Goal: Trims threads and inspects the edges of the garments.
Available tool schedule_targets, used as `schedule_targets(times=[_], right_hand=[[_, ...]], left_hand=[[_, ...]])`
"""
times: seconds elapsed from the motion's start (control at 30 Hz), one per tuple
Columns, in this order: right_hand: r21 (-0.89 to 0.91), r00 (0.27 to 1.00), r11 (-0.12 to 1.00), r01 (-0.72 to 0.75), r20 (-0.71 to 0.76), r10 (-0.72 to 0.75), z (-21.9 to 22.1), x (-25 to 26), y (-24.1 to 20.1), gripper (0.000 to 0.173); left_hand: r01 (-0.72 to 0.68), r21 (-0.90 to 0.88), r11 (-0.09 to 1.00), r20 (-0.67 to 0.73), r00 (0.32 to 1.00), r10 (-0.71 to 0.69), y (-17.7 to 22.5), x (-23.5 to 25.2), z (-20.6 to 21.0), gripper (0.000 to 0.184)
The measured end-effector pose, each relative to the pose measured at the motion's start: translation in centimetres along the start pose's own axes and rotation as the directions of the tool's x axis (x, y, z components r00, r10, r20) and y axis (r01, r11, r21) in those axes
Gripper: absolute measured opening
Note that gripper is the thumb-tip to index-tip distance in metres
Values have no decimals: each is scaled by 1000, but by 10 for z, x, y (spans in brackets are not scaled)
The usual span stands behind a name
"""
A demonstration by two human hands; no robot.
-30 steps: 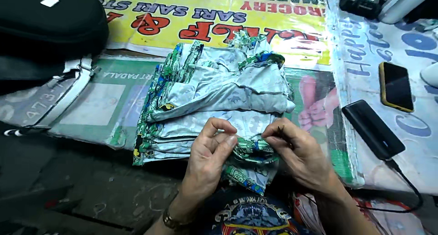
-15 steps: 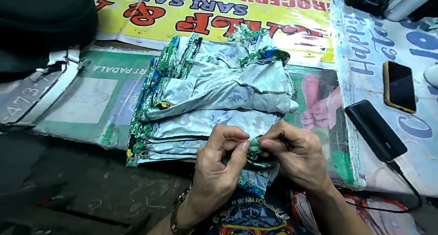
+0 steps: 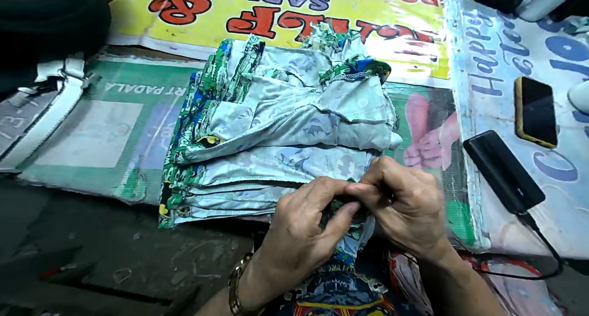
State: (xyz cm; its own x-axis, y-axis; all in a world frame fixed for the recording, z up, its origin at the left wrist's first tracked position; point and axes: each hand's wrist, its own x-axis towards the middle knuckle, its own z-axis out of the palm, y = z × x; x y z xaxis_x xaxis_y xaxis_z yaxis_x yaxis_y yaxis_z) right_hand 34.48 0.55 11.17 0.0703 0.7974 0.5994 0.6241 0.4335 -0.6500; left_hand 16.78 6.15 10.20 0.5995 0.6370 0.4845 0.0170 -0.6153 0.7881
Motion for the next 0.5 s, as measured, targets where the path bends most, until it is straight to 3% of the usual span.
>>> schedule_targets(times=[0.27, 0.43, 0.5], right_hand=[[-65, 999, 997, 35, 39, -33, -3, 2, -3, 22], [-153, 960, 984, -92, 247, 128, -27, 0, -6, 34], [-126, 939, 985, -115, 311, 149, -34, 0, -4, 30]], left_hand=[[-30, 140, 990, 11, 1000, 29, 2, 9, -3, 11], [115, -56, 992, 118, 987, -108, 1, 16, -17, 8], [162, -94, 982, 147, 978, -148, 1, 19, -23, 6]])
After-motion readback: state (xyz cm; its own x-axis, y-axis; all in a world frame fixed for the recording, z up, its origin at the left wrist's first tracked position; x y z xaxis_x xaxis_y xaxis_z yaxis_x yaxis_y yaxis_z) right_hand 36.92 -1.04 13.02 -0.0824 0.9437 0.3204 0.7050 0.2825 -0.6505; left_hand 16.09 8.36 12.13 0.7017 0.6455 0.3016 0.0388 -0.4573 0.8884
